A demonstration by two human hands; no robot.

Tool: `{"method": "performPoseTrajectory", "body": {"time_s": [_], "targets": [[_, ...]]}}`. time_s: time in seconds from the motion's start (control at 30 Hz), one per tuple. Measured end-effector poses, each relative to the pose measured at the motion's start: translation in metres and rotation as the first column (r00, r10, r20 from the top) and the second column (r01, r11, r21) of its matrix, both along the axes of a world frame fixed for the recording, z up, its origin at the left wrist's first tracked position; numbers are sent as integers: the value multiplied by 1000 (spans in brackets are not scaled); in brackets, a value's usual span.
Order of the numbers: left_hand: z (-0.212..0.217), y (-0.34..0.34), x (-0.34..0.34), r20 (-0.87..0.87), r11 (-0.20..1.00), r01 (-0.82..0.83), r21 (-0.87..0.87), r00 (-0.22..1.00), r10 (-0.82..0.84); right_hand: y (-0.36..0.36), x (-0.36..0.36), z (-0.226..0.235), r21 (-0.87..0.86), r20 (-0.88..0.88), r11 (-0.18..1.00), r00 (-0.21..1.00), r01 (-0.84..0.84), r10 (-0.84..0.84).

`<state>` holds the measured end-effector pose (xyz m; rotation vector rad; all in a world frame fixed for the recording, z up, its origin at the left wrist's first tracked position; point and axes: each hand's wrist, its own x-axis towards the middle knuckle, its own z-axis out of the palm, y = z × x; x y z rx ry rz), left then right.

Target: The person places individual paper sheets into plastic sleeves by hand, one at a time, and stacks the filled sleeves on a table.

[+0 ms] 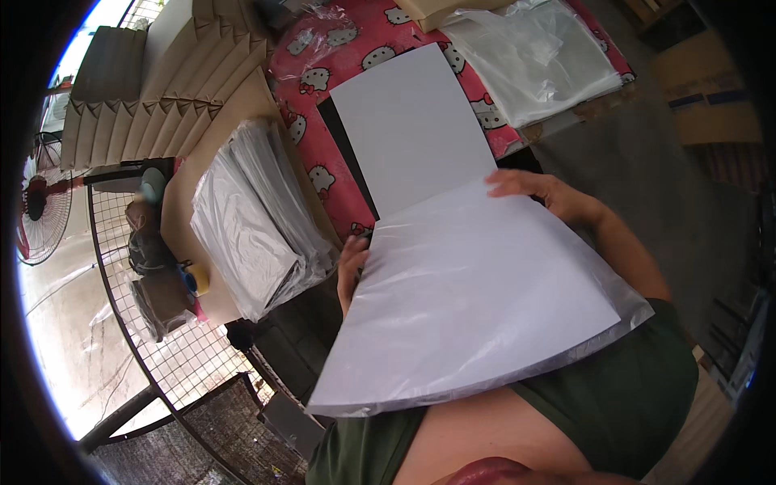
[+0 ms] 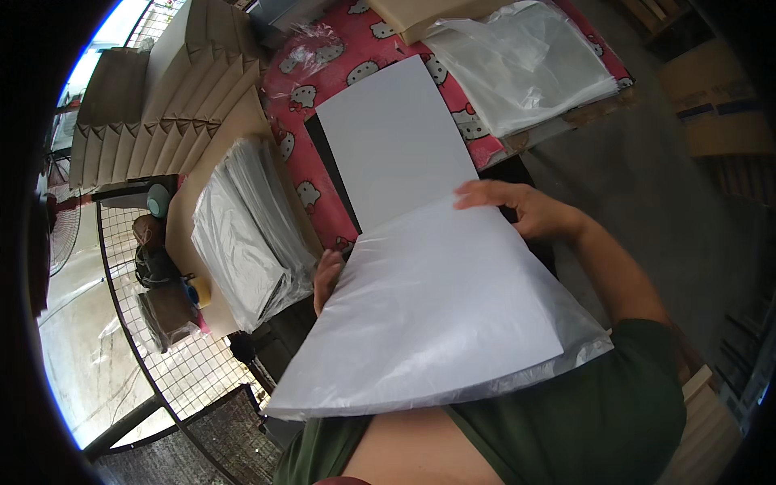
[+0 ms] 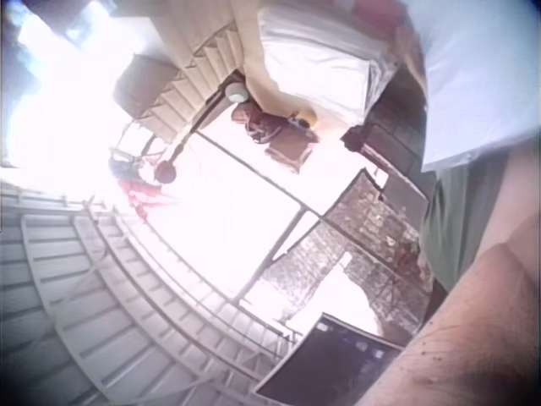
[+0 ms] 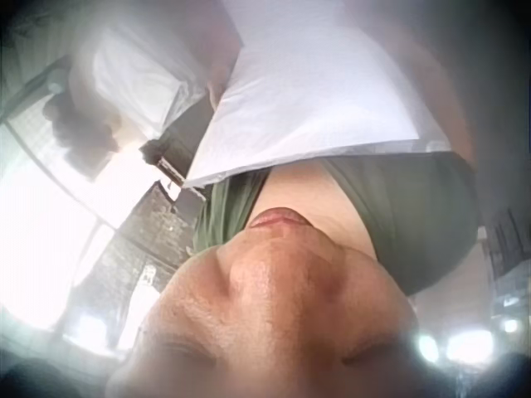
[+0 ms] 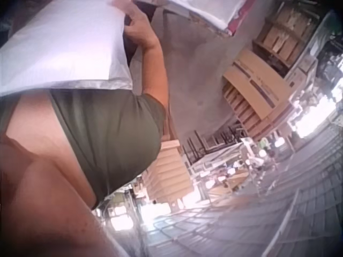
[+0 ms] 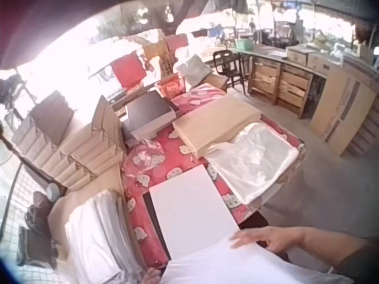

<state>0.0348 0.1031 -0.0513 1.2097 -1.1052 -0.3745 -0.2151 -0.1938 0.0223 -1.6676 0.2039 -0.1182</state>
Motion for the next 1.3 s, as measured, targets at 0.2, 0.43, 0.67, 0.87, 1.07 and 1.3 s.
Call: {"method": "performPoseTrajectory", "body": {"time_s": [0.2,0.43,0.67,0.87,1.07,1.3], "targets": [[16,-43,-14,-79,949,114,296,992,-95,-6,22,-89,77,-73,988,989,132,-127],[-48,-29,9,334,807,-461,369,876,348,-13,52,-89,-38,-62,988,987,148,-150],[56,-33,43,-617,887,-323,330,637,462,-1,145,3,-189,113,931,949,311,-294],[88,70,137,-354,763,-506,403,682,640,-64,172,-31,-308,241,699,764,645,-599],[91,162,172,-343,665,-472,580,598,724,-241,72,-111,-666,102,-132,-86,735,-991],[62,221,206,103,386,-465,797,734,671,-249,71,-101,-683,289,44,325,729,-901]]}}
